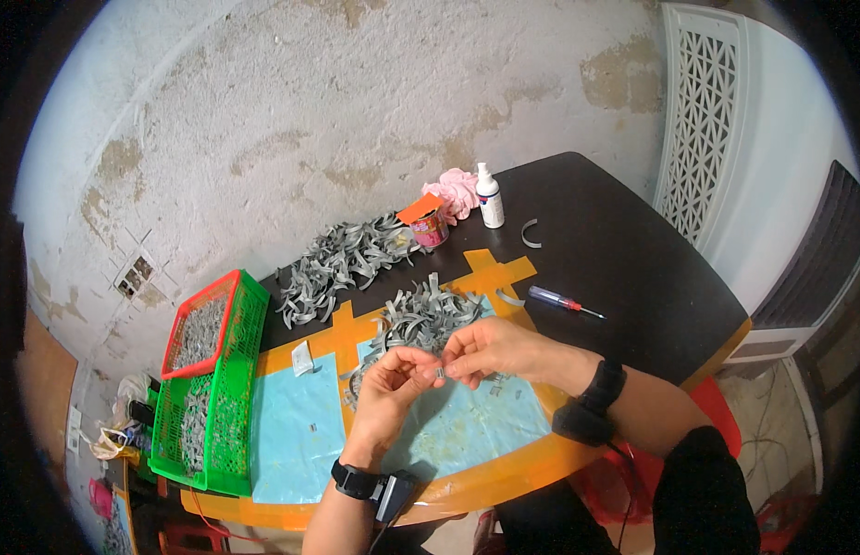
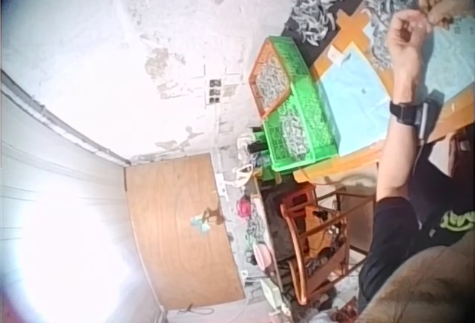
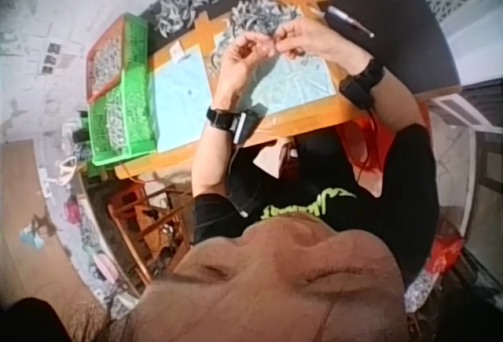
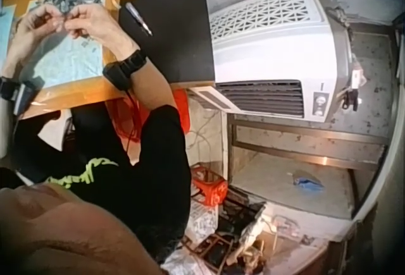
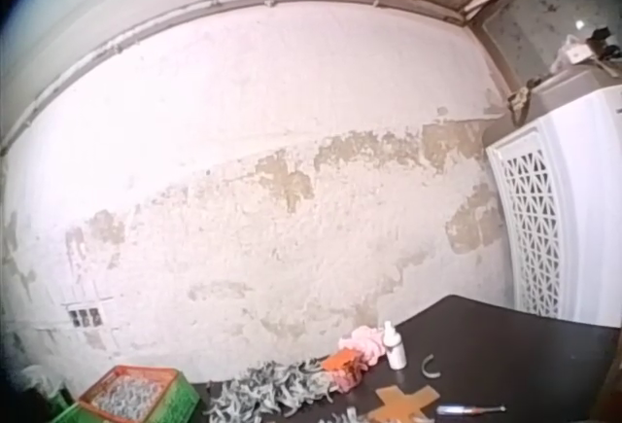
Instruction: Sorting and inspecting small gray material components for shoe manufacturing on a workbench.
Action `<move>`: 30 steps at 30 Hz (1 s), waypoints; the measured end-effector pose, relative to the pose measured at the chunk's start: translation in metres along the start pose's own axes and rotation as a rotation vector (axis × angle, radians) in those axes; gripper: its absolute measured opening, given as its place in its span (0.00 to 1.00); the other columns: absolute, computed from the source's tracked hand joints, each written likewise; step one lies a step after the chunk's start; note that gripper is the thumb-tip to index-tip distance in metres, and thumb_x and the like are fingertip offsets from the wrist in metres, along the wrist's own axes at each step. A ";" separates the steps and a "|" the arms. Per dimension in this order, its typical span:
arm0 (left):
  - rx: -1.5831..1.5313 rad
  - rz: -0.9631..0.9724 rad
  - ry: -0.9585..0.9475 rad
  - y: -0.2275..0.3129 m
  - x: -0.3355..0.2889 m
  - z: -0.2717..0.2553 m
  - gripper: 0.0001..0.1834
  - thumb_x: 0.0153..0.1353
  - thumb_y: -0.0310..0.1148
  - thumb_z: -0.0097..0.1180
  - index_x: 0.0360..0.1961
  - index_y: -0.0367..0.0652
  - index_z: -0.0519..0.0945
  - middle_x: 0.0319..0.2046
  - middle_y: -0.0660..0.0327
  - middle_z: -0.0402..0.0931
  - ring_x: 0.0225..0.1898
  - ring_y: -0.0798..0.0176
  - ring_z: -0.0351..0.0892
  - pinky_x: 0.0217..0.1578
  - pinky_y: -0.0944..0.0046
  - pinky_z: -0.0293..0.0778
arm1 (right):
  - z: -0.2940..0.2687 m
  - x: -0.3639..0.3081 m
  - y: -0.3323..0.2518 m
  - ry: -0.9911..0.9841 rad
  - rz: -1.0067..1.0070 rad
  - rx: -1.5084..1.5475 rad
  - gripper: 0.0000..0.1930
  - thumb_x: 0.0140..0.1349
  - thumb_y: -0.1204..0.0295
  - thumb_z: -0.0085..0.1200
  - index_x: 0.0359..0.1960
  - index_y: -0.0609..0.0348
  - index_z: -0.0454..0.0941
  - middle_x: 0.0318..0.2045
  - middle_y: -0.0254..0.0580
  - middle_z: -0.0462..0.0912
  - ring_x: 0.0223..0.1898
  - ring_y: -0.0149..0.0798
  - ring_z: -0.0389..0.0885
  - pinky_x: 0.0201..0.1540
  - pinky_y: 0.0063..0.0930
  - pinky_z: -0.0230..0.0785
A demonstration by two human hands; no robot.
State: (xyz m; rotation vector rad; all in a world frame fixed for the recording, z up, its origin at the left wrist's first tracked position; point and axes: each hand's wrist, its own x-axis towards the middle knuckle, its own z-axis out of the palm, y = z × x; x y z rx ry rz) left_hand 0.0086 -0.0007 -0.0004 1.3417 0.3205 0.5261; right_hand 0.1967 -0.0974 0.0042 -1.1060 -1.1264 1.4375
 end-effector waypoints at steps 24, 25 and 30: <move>0.075 0.048 0.094 0.006 -0.001 0.007 0.10 0.57 0.19 0.58 0.41 0.36 0.76 0.36 0.60 0.79 0.37 0.69 0.78 0.43 0.68 0.75 | 0.008 0.001 0.002 0.136 -0.136 -0.022 0.06 0.58 0.77 0.58 0.33 0.63 0.73 0.30 0.38 0.80 0.30 0.29 0.79 0.34 0.19 0.71; 0.103 0.060 0.091 0.002 0.000 0.003 0.11 0.56 0.19 0.58 0.41 0.36 0.75 0.36 0.60 0.79 0.37 0.69 0.78 0.43 0.68 0.76 | 0.009 0.001 0.003 0.136 -0.140 -0.041 0.06 0.58 0.77 0.58 0.34 0.63 0.73 0.30 0.39 0.80 0.30 0.29 0.79 0.34 0.19 0.71; 0.109 0.063 0.102 -0.003 0.001 -0.003 0.13 0.56 0.17 0.58 0.43 0.36 0.75 0.37 0.59 0.78 0.38 0.68 0.78 0.42 0.69 0.76 | 0.011 0.003 0.008 0.122 -0.191 -0.048 0.06 0.59 0.78 0.56 0.36 0.65 0.74 0.30 0.38 0.80 0.32 0.28 0.79 0.37 0.20 0.72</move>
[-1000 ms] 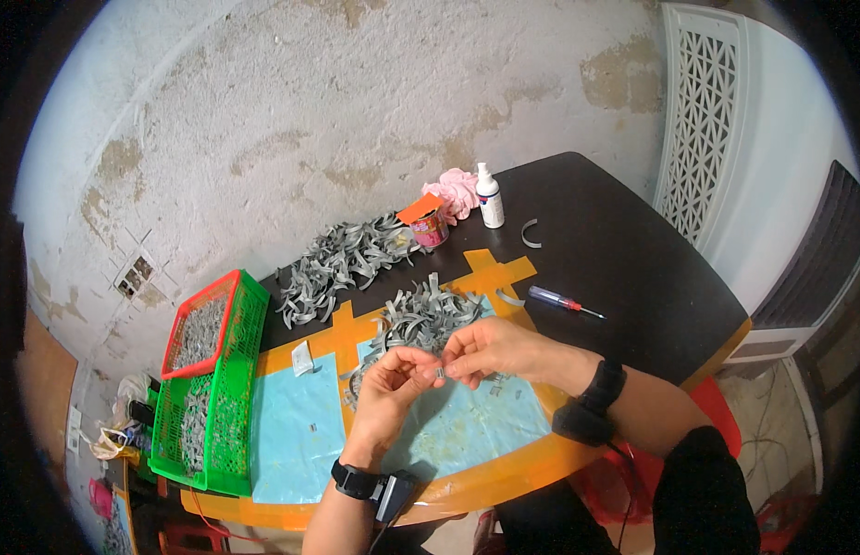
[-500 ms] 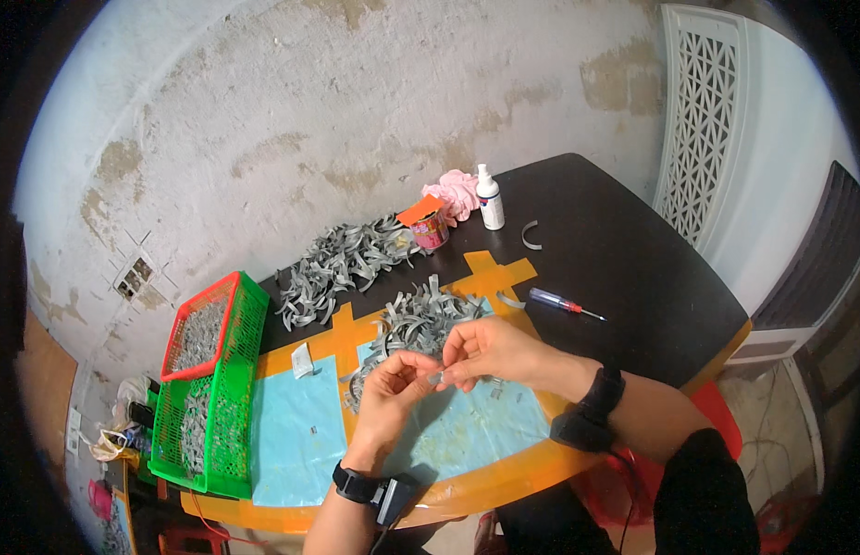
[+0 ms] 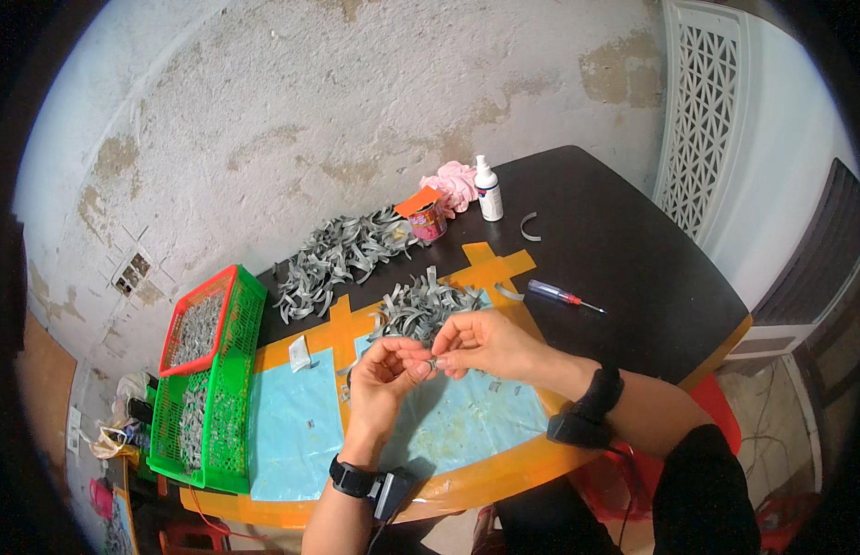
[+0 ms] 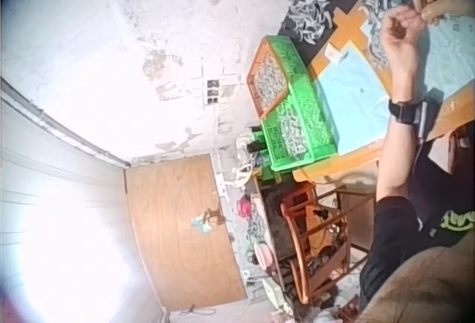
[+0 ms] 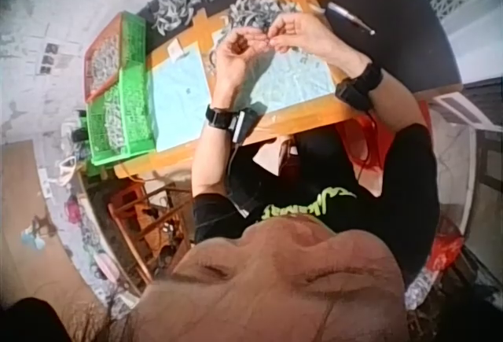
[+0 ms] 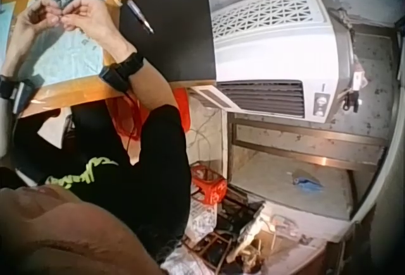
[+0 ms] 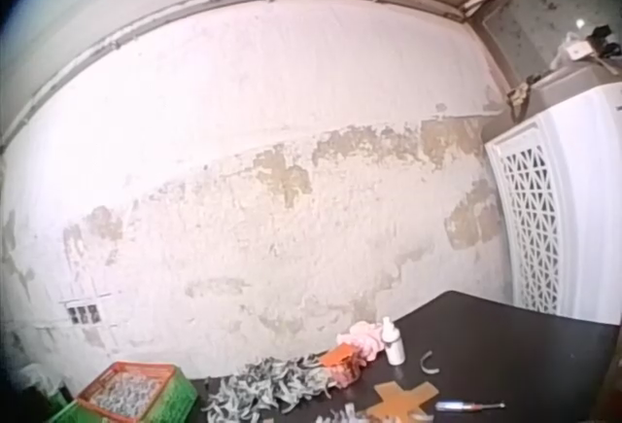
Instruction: Sorting and inspecting small gray material components for shoe manufacturing on a workbench.
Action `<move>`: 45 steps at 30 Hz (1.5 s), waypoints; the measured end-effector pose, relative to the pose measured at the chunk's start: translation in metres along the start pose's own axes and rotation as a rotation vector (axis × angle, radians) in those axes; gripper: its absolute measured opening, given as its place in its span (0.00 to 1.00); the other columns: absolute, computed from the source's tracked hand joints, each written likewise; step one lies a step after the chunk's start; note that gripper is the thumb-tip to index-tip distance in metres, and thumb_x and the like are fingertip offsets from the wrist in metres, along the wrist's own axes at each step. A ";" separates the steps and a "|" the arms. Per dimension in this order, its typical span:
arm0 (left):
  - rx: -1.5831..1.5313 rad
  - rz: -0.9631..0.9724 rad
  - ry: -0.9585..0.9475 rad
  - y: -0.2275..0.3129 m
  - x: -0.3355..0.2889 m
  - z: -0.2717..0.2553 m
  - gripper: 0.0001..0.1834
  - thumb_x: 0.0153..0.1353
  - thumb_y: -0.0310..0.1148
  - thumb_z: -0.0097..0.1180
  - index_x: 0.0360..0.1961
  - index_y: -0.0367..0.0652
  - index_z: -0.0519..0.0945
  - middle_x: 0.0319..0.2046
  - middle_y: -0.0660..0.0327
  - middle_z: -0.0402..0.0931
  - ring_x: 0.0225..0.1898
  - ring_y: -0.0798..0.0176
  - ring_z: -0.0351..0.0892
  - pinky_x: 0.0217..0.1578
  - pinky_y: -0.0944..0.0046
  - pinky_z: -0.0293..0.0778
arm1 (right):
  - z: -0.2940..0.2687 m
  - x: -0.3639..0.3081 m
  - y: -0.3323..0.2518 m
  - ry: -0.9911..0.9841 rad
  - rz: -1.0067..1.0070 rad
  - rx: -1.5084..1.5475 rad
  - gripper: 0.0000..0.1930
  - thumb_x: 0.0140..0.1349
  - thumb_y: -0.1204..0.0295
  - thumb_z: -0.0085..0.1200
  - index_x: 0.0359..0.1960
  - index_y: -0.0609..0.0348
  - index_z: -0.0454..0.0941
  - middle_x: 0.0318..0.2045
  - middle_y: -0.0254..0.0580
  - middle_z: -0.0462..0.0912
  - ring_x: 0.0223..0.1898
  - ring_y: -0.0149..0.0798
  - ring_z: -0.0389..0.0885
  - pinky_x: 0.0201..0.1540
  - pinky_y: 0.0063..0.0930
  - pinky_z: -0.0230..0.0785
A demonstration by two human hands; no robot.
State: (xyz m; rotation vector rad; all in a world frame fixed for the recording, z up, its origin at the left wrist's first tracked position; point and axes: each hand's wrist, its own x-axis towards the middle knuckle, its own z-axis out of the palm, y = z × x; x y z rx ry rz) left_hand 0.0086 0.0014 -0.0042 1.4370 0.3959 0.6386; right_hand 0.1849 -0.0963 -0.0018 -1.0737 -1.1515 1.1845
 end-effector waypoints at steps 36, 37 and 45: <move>-0.209 -0.189 -0.056 0.008 -0.003 0.000 0.09 0.57 0.19 0.57 0.39 0.39 0.76 0.34 0.62 0.77 0.36 0.69 0.78 0.39 0.70 0.77 | -0.009 -0.007 -0.029 -0.154 0.163 -0.037 0.08 0.60 0.73 0.56 0.36 0.65 0.77 0.30 0.39 0.81 0.31 0.30 0.81 0.38 0.22 0.73; -0.218 -0.185 -0.058 0.008 -0.004 0.001 0.08 0.57 0.19 0.57 0.38 0.39 0.76 0.34 0.62 0.77 0.36 0.69 0.78 0.40 0.70 0.77 | -0.008 -0.007 -0.029 -0.125 0.177 -0.039 0.08 0.60 0.73 0.56 0.36 0.65 0.77 0.29 0.40 0.81 0.30 0.31 0.81 0.37 0.22 0.73; -0.322 -0.147 -0.046 0.005 -0.005 0.006 0.08 0.58 0.17 0.55 0.36 0.40 0.74 0.37 0.60 0.76 0.35 0.68 0.78 0.39 0.71 0.79 | -0.004 -0.007 -0.024 -0.082 0.163 0.140 0.07 0.59 0.74 0.56 0.36 0.65 0.75 0.30 0.40 0.80 0.30 0.32 0.81 0.36 0.24 0.75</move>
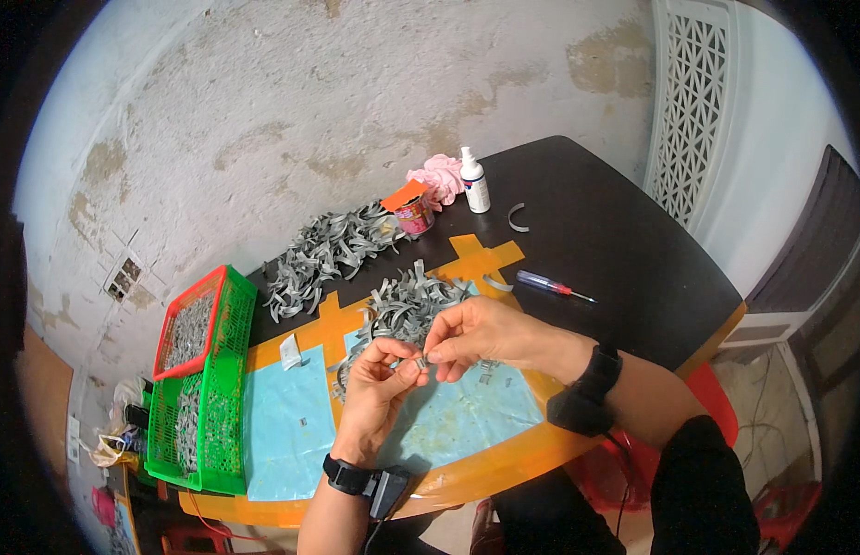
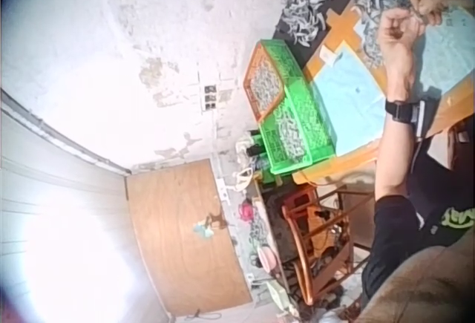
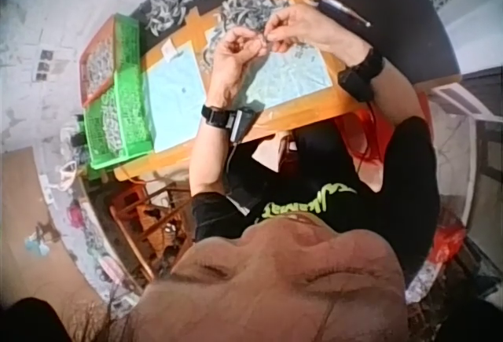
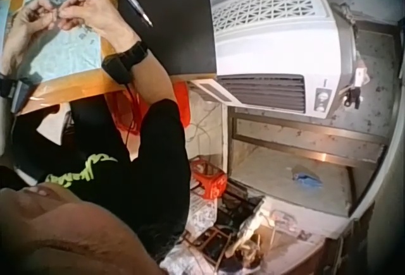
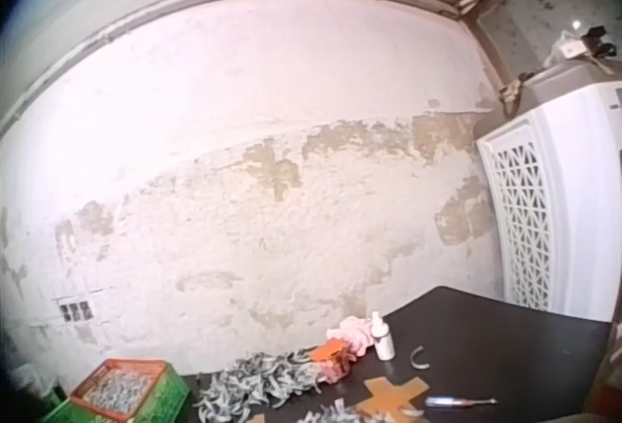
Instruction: Sorting and inspecting small gray material components for shoe manufacturing on a workbench.
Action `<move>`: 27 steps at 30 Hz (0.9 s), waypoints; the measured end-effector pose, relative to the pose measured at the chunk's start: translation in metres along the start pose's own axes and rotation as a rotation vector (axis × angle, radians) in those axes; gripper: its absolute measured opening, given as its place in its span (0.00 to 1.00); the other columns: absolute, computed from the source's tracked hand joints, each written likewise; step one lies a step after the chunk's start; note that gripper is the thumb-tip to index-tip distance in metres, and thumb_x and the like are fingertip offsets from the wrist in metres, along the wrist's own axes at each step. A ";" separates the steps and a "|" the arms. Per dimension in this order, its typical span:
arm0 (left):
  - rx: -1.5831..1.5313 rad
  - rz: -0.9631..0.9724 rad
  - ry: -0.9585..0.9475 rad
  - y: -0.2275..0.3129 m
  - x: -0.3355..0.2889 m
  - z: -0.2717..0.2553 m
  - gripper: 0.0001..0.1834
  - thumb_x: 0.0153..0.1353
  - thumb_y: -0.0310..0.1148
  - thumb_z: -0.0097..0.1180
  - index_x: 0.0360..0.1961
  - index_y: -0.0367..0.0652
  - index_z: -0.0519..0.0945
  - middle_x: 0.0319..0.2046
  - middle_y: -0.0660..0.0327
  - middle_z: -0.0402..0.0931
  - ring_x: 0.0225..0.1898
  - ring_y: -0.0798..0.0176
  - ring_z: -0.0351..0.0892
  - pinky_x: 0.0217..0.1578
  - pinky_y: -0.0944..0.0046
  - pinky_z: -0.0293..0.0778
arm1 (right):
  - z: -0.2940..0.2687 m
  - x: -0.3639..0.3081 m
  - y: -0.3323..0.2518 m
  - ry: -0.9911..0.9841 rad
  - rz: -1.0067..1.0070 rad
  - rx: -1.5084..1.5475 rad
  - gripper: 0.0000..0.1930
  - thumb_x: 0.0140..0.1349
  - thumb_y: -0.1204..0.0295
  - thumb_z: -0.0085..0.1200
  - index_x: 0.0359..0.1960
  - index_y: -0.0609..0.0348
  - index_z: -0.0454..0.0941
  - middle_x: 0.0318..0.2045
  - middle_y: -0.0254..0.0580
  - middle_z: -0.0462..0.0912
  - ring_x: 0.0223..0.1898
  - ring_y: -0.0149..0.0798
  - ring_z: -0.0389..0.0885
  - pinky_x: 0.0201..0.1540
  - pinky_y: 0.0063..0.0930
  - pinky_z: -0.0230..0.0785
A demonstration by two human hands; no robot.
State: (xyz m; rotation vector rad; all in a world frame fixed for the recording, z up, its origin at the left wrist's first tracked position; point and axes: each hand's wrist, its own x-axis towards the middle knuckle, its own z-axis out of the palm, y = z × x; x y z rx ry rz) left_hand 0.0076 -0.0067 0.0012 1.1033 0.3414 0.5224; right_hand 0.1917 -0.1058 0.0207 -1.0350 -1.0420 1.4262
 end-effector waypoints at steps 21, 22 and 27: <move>0.261 0.137 0.028 -0.003 0.002 0.001 0.05 0.56 0.18 0.58 0.32 0.37 0.75 0.33 0.59 0.78 0.32 0.68 0.78 0.37 0.70 0.75 | 0.000 0.000 0.002 0.053 0.041 -0.049 0.08 0.57 0.73 0.59 0.33 0.64 0.77 0.28 0.39 0.81 0.29 0.30 0.82 0.35 0.21 0.75; 0.255 0.136 0.024 -0.002 0.002 0.002 0.05 0.56 0.18 0.58 0.32 0.37 0.75 0.33 0.59 0.78 0.32 0.68 0.78 0.37 0.70 0.75 | 0.000 0.000 0.002 0.044 0.036 -0.055 0.08 0.57 0.73 0.60 0.33 0.65 0.77 0.28 0.39 0.82 0.30 0.30 0.82 0.35 0.21 0.75; 0.257 0.122 0.015 -0.002 0.002 0.000 0.05 0.57 0.19 0.58 0.32 0.38 0.75 0.34 0.59 0.77 0.32 0.68 0.78 0.38 0.70 0.75 | -0.001 0.002 0.002 0.046 -0.010 -0.134 0.06 0.59 0.75 0.58 0.34 0.65 0.78 0.29 0.40 0.82 0.30 0.31 0.82 0.35 0.21 0.75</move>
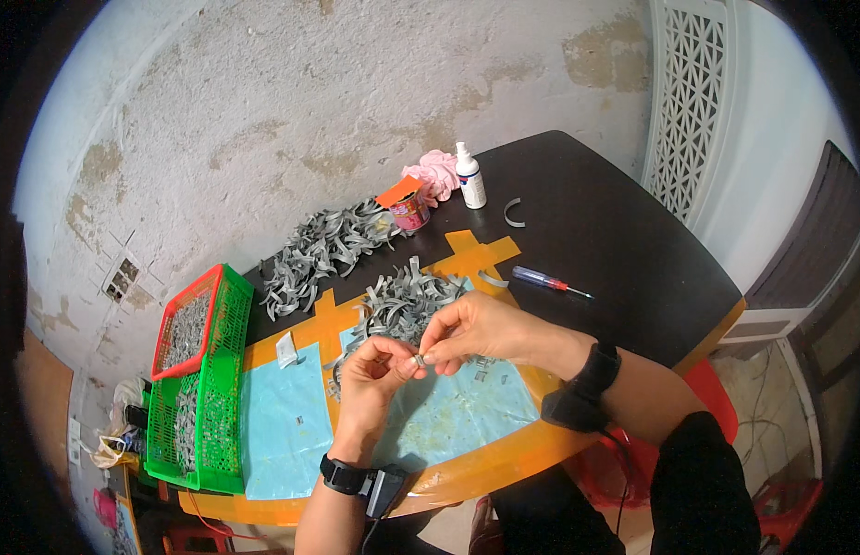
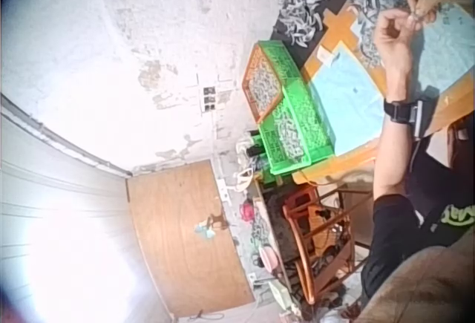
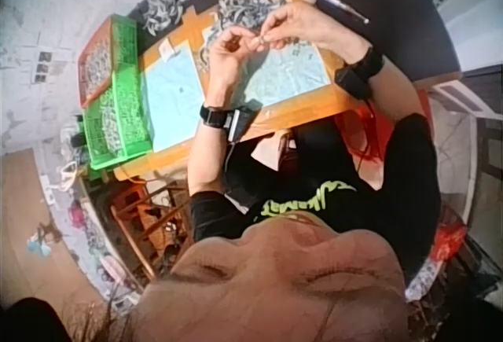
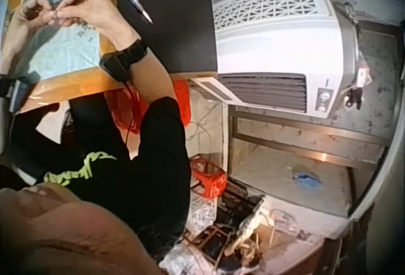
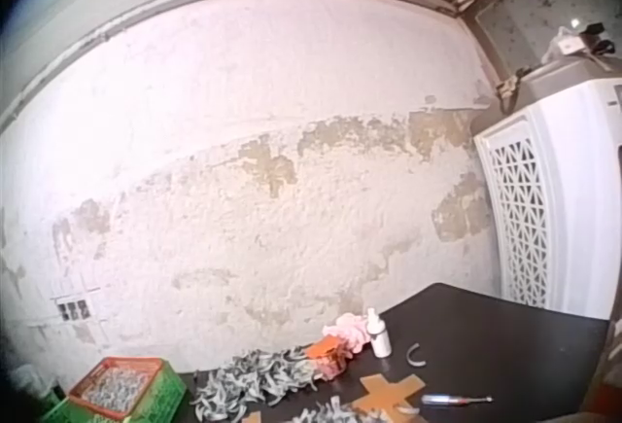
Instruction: Sorting and inspecting small gray material components for shoe manufacturing on a workbench.
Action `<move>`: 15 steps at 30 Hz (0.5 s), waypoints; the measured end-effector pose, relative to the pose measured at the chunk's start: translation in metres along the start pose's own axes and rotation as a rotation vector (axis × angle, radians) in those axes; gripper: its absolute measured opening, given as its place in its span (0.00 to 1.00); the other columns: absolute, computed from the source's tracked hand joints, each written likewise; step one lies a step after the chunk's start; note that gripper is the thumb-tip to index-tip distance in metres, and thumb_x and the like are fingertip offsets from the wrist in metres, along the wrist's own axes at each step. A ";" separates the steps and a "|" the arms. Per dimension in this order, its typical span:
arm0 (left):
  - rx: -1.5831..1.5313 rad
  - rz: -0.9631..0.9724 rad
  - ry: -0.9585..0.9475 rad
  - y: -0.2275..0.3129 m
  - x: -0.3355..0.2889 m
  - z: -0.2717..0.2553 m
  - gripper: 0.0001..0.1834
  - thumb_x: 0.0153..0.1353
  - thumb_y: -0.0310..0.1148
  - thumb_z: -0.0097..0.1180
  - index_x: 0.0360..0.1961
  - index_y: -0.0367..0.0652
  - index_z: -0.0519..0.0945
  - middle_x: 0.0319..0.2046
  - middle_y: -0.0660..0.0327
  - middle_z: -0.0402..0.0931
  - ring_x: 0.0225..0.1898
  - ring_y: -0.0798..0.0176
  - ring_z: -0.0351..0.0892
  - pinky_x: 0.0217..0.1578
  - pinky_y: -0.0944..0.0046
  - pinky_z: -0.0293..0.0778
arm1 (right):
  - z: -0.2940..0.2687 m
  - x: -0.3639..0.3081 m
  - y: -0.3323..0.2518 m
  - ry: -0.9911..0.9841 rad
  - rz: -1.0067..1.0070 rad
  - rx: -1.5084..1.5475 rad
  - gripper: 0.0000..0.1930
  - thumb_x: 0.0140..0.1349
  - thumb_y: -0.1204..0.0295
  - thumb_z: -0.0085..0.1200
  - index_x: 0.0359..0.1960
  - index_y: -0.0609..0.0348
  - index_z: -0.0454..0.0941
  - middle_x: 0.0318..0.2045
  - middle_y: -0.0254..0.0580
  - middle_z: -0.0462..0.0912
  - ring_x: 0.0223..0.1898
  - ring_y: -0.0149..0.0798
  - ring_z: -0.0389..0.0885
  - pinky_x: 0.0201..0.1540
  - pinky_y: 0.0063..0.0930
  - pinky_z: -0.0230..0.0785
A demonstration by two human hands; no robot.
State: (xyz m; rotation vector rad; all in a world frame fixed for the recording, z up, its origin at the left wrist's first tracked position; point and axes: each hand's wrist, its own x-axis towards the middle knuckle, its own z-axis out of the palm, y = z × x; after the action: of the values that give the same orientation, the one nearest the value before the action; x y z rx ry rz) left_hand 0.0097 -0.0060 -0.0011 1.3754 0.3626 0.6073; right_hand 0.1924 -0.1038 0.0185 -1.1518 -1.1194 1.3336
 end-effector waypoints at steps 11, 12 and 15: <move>-0.298 -0.207 -0.030 0.003 0.001 -0.002 0.04 0.60 0.21 0.55 0.33 0.42 0.73 0.37 0.62 0.76 0.35 0.69 0.78 0.40 0.71 0.77 | 0.001 0.009 0.017 0.008 -0.213 -0.006 0.07 0.60 0.79 0.53 0.40 0.66 0.74 0.29 0.39 0.80 0.28 0.31 0.81 0.31 0.22 0.74; -0.299 -0.206 -0.029 0.003 0.001 -0.002 0.04 0.60 0.21 0.55 0.33 0.42 0.73 0.37 0.62 0.76 0.35 0.69 0.78 0.40 0.71 0.77 | 0.002 0.009 0.016 0.017 -0.220 -0.004 0.08 0.60 0.79 0.53 0.41 0.65 0.73 0.29 0.39 0.79 0.28 0.31 0.81 0.30 0.22 0.74; -0.332 -0.213 -0.028 0.003 0.001 -0.003 0.04 0.61 0.22 0.55 0.33 0.42 0.73 0.35 0.63 0.76 0.34 0.69 0.78 0.39 0.71 0.77 | 0.004 0.010 0.017 0.020 -0.233 0.007 0.08 0.60 0.80 0.53 0.42 0.65 0.73 0.31 0.38 0.79 0.28 0.31 0.81 0.30 0.21 0.74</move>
State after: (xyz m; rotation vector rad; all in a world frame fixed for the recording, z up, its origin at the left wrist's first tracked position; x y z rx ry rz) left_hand 0.0079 -0.0030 0.0011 1.0116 0.3624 0.4479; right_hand 0.1862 -0.0947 0.0015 -0.9940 -1.1945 1.1427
